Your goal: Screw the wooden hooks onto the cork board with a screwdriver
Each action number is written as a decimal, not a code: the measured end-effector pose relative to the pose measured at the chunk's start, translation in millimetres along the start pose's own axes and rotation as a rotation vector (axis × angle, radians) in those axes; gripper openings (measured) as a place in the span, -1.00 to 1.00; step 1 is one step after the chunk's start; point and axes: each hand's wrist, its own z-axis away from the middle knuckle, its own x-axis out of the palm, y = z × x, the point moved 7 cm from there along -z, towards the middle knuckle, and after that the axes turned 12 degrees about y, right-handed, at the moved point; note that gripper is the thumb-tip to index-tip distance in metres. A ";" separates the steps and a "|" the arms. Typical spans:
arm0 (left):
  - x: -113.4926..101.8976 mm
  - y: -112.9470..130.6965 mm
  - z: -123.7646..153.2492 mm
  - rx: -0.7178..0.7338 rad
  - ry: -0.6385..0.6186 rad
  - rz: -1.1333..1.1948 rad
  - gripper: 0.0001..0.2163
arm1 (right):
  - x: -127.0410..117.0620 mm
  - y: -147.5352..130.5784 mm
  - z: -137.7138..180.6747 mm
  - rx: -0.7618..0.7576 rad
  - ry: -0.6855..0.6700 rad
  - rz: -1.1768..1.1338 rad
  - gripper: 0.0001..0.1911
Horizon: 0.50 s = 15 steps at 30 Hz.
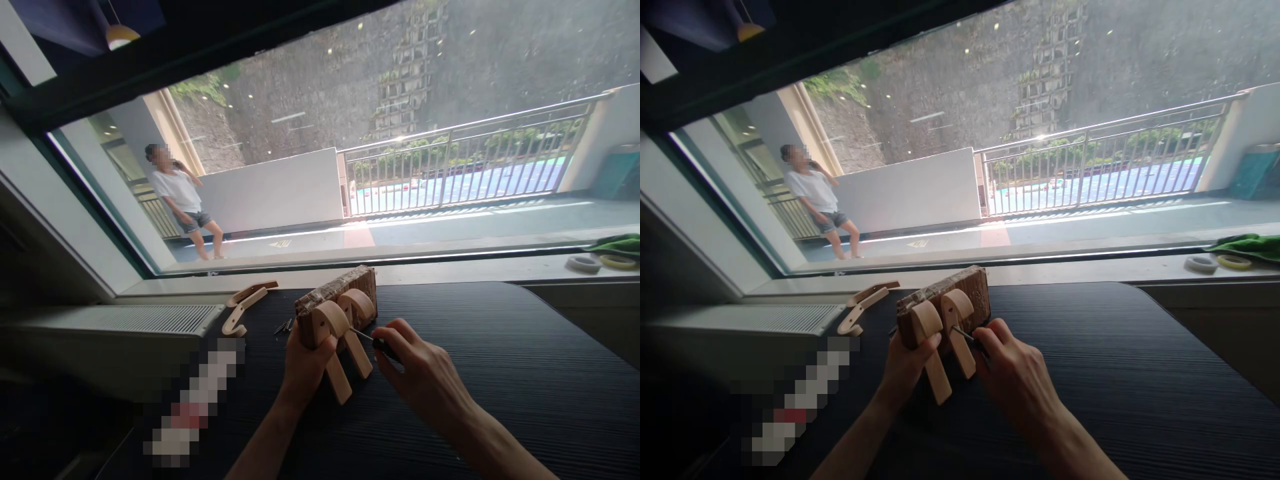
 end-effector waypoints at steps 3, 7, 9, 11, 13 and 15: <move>0.6 -3.8 -0.5 0.006 -0.015 -0.013 -0.75 | 3.5 -6.1 3.3 -0.089 0.028 0.004 -0.80; 1.0 -1.2 1.9 0.042 0.004 0.008 -0.72 | 6.6 2.6 1.8 0.115 0.038 -0.157 -0.84; 2.7 0.5 3.8 0.045 -0.013 0.043 -0.70 | 11.0 10.7 1.0 0.300 -0.026 -0.313 -0.82; 3.8 1.2 5.2 0.036 -0.024 0.063 -0.69 | 15.0 14.8 0.8 0.420 -0.105 -0.417 -0.77; 3.7 1.9 5.7 0.032 -0.014 0.060 -0.68 | 14.5 15.9 -0.3 0.426 -0.136 -0.404 -0.74; 4.0 2.3 5.8 0.028 -0.003 0.057 -0.67 | 9.2 16.1 -1.9 0.345 -0.095 -0.272 -0.77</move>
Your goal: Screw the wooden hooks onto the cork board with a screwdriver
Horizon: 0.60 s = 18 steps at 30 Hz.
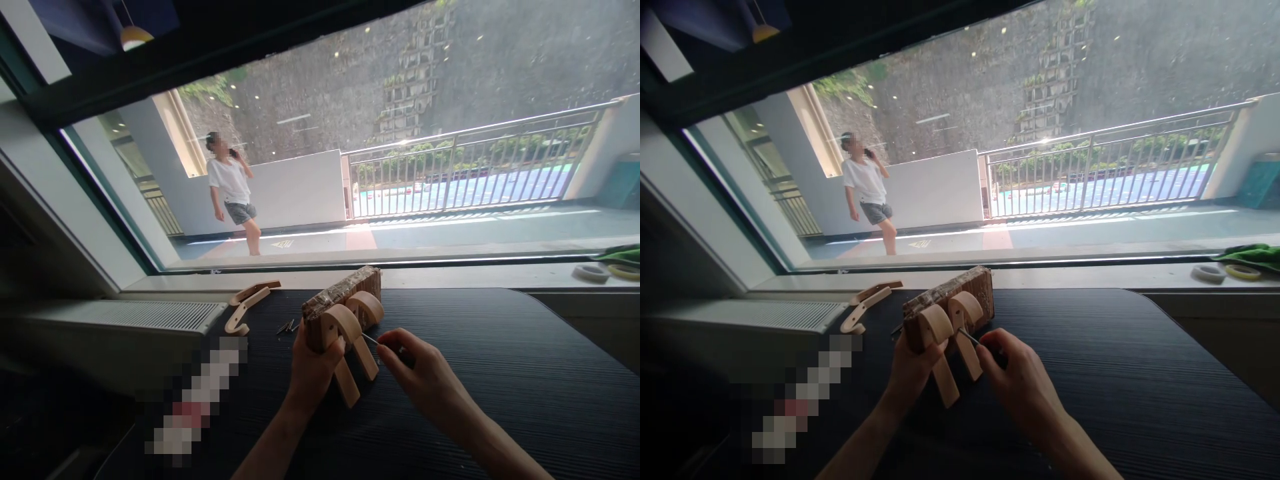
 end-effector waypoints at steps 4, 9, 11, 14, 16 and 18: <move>2.4 -1.8 0.3 -0.040 -0.005 -0.003 -0.68 | -3.8 -11.9 5.4 -0.310 0.104 0.265 -0.76; 3.4 0.0 2.3 -0.042 -0.021 -0.030 -0.68 | -0.5 -16.3 8.1 -0.409 0.134 0.220 -0.83; 3.5 2.7 3.9 -0.032 -0.025 -0.014 -0.68 | -0.9 -8.7 2.9 -0.261 0.129 0.094 -0.83; 2.9 6.5 5.8 -0.013 -0.012 0.009 -0.64 | 3.9 8.5 -3.4 0.049 0.046 -0.136 -0.75; 3.2 6.4 6.4 -0.016 -0.008 0.005 -0.63 | 8.7 13.9 -3.7 0.165 -0.039 -0.209 -0.69; 3.6 4.6 6.3 -0.025 -0.003 -0.002 -0.64 | 8.3 13.9 -3.1 0.167 -0.077 -0.151 -0.68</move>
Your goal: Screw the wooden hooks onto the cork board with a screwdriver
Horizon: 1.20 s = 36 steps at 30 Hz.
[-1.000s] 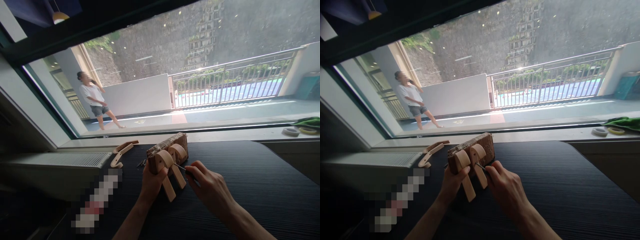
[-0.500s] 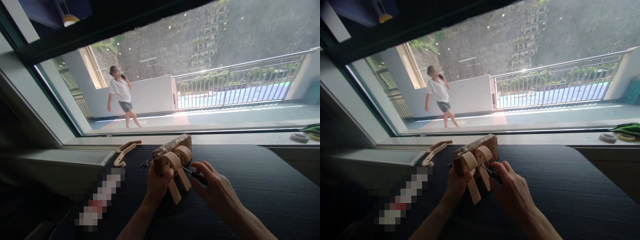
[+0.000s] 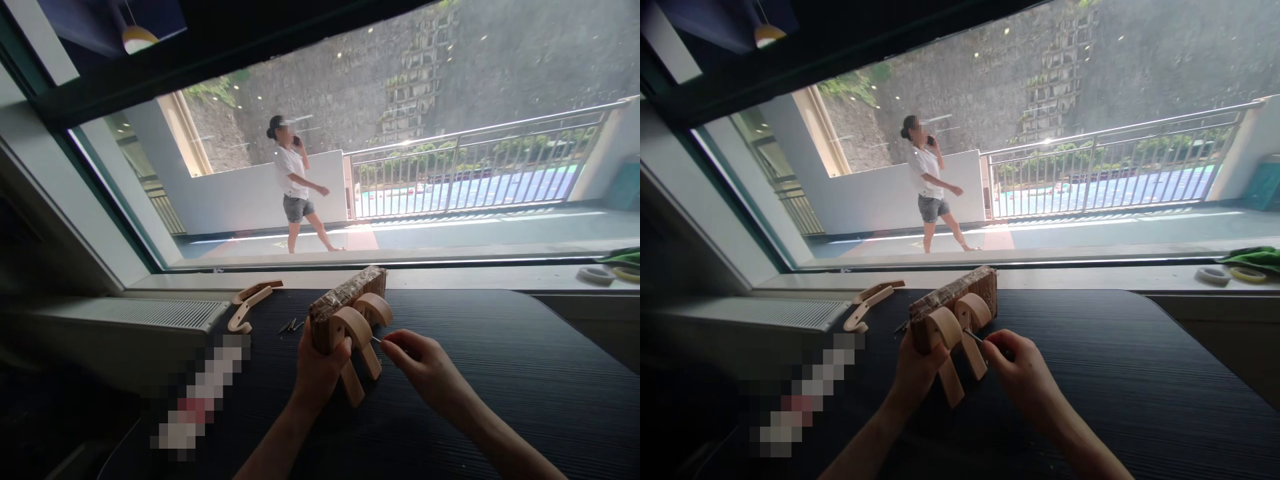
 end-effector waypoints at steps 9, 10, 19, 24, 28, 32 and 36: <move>-5.4 -17.7 -10.1 -0.137 0.033 0.139 -0.65 | -12.8 -19.5 5.0 -0.290 0.015 0.039 -0.70; -5.9 -19.2 -11.0 -0.161 0.029 0.174 -0.64 | -15.7 -22.5 4.8 -0.352 0.060 0.043 -0.75; -7.9 -20.9 -14.7 -0.241 0.016 0.296 -0.62 | -13.0 -41.5 18.7 -0.766 0.165 0.354 -0.78; -7.7 -15.3 -14.2 -0.147 -0.002 0.218 -0.66 | -15.8 -46.1 19.2 -0.664 0.162 0.318 -0.84; -9.9 -14.6 -14.0 -0.120 0.011 0.157 -0.67 | -15.1 -47.7 19.0 -0.655 0.114 0.219 -0.81; -12.4 -12.2 -14.2 -0.139 0.026 0.147 -0.69 | -16.9 -45.0 16.0 -0.685 0.128 0.242 -0.78; -11.1 -11.1 -14.2 -0.172 0.007 0.166 -0.67 | -19.4 -37.1 12.2 -0.587 0.156 0.274 -0.80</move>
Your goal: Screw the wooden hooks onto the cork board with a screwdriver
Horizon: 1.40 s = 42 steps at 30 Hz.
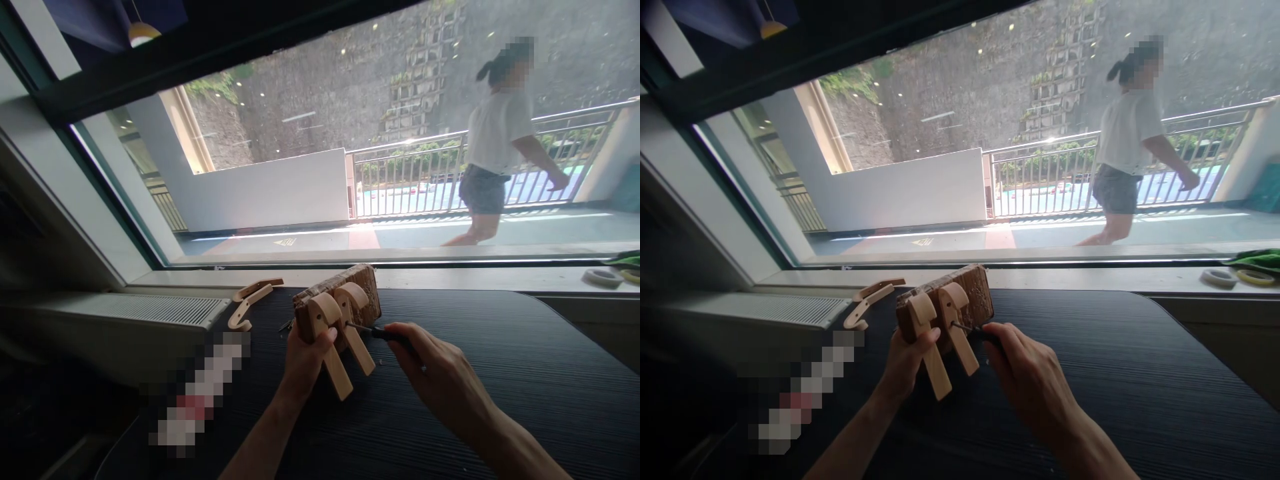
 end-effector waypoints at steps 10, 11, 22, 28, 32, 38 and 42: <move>6.6 -12.6 4.2 -0.261 -0.078 0.173 -0.65 | -20.0 14.1 -1.9 0.295 0.185 -0.100 -0.83; 6.2 -12.8 4.7 -0.283 -0.070 0.182 -0.65 | -25.3 14.2 -2.1 0.292 0.244 -0.102 -0.84; 8.9 -11.7 7.9 -0.326 -0.092 0.181 -0.63 | -23.1 -5.3 0.9 0.045 0.205 -0.118 -0.88; 9.2 -12.0 8.0 -0.301 -0.102 0.154 -0.63 | -18.7 -3.4 0.4 0.057 0.162 -0.137 -0.89; 10.2 -9.4 8.9 -0.284 -0.122 0.182 -0.66 | -16.1 -4.8 0.7 0.040 0.150 -0.138 -0.87; 9.3 -8.7 7.4 -0.223 -0.131 0.183 -0.69 | -13.5 -7.4 1.8 0.014 0.125 -0.135 -0.87; 7.0 -9.3 5.6 -0.196 -0.117 0.136 -0.67 | -13.7 -5.2 1.7 0.051 0.140 -0.143 -0.87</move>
